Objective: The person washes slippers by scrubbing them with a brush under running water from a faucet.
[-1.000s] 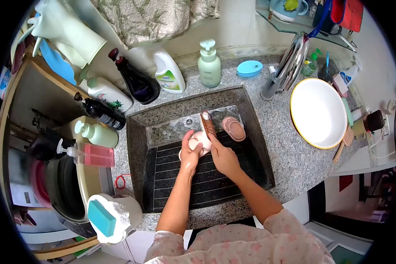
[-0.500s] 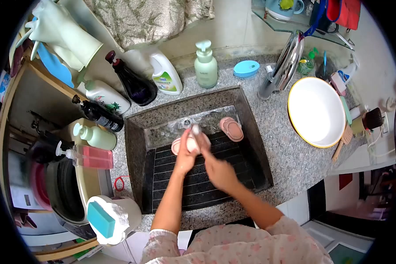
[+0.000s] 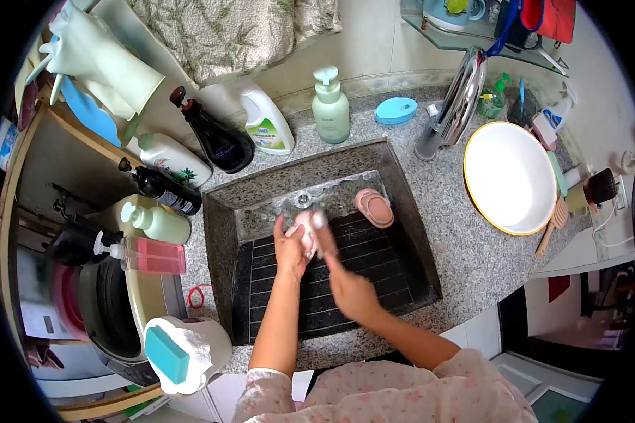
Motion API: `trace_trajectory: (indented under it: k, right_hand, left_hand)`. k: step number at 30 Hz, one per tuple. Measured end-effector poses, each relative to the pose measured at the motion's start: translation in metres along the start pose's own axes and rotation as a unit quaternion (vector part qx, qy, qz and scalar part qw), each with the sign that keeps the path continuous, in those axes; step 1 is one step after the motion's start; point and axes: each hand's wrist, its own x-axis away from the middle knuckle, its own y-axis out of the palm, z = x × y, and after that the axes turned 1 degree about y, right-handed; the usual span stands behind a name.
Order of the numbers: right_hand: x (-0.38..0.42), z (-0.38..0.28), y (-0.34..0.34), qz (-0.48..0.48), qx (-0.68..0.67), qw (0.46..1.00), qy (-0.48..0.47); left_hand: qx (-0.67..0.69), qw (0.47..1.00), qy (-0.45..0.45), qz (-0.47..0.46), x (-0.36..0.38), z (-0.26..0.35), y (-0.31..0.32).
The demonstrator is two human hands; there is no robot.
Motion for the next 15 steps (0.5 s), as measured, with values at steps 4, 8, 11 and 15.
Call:
trace_trajectory:
  k: [4, 8, 11, 15]
  right_hand:
    - [-0.041, 0.012, 0.005, 0.093, -0.031, 0.995, -0.003]
    - [0.001, -0.008, 0.005, -0.014, -0.037, 0.999, 0.029]
    - [-0.016, 0.004, 0.016, 0.012, -0.016, 1.0, -0.012]
    - [-0.041, 0.012, 0.001, 0.057, -0.002, 0.998, -0.032]
  left_hand:
    - [0.051, 0.997, -0.027, 0.044, 0.004, -0.017, 0.002]
    - [0.043, 0.996, -0.035, 0.071, -0.015, -0.01, -0.012]
    - [0.061, 0.996, -0.046, 0.049, -0.004, -0.014, 0.001]
    - [0.127, 0.986, -0.105, -0.017, -0.03, -0.03, -0.014]
